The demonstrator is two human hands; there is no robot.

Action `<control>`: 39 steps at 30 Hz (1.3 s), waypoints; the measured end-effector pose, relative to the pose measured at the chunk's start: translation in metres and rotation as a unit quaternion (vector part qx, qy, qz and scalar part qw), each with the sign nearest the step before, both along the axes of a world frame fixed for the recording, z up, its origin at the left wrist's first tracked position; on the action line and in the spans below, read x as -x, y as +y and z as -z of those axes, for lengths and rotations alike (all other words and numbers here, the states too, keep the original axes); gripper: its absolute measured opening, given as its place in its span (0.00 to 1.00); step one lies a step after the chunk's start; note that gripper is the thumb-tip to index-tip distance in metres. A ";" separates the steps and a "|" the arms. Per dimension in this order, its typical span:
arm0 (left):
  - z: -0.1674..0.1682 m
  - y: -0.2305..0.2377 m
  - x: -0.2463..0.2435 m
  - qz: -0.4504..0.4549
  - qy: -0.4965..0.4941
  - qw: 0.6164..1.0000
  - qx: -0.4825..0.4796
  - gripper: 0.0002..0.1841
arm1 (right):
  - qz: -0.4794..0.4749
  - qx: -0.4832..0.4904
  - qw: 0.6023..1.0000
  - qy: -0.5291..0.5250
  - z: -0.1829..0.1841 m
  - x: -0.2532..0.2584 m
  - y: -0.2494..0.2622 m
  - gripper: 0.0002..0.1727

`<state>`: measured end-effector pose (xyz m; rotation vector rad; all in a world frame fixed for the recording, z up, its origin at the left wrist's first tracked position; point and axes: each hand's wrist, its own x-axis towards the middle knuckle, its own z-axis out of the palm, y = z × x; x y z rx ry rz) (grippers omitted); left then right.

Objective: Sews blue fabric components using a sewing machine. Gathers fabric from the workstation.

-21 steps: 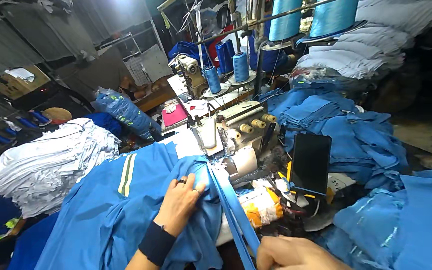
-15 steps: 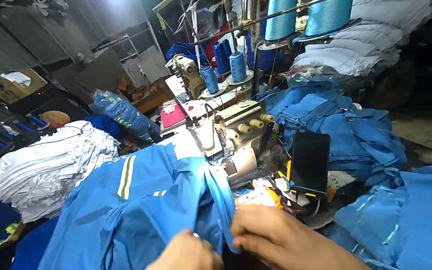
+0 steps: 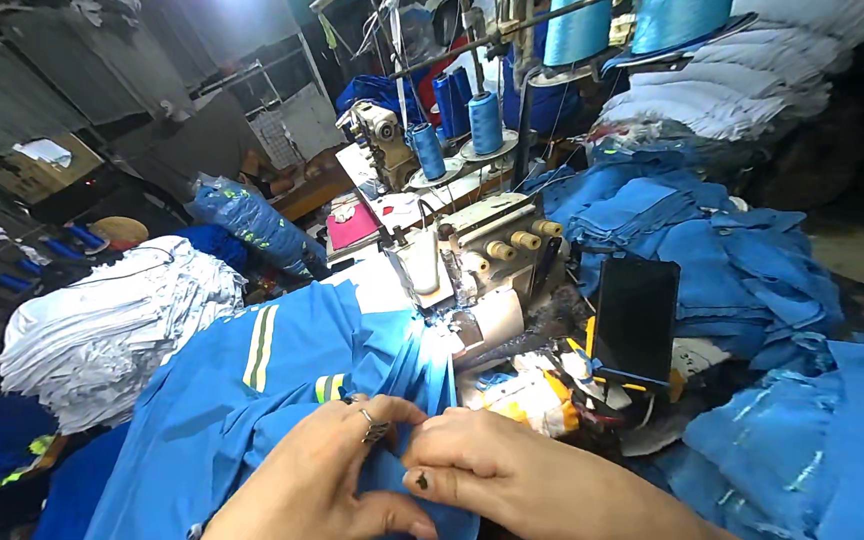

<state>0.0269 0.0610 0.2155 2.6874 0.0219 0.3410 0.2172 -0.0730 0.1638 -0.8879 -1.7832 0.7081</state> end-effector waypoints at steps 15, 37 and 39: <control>-0.011 0.016 0.022 -0.017 -0.151 0.985 0.080 0.19 | 0.170 -0.133 0.976 0.013 0.029 -0.019 0.052 0.09; 0.000 0.089 -0.051 -0.021 0.024 0.984 -0.174 0.22 | 0.176 -0.023 0.977 0.121 0.113 -0.039 -0.038 0.10; 0.001 0.104 -0.057 -0.043 0.018 0.988 -0.145 0.20 | 0.192 -0.033 0.971 0.136 0.120 -0.041 -0.023 0.11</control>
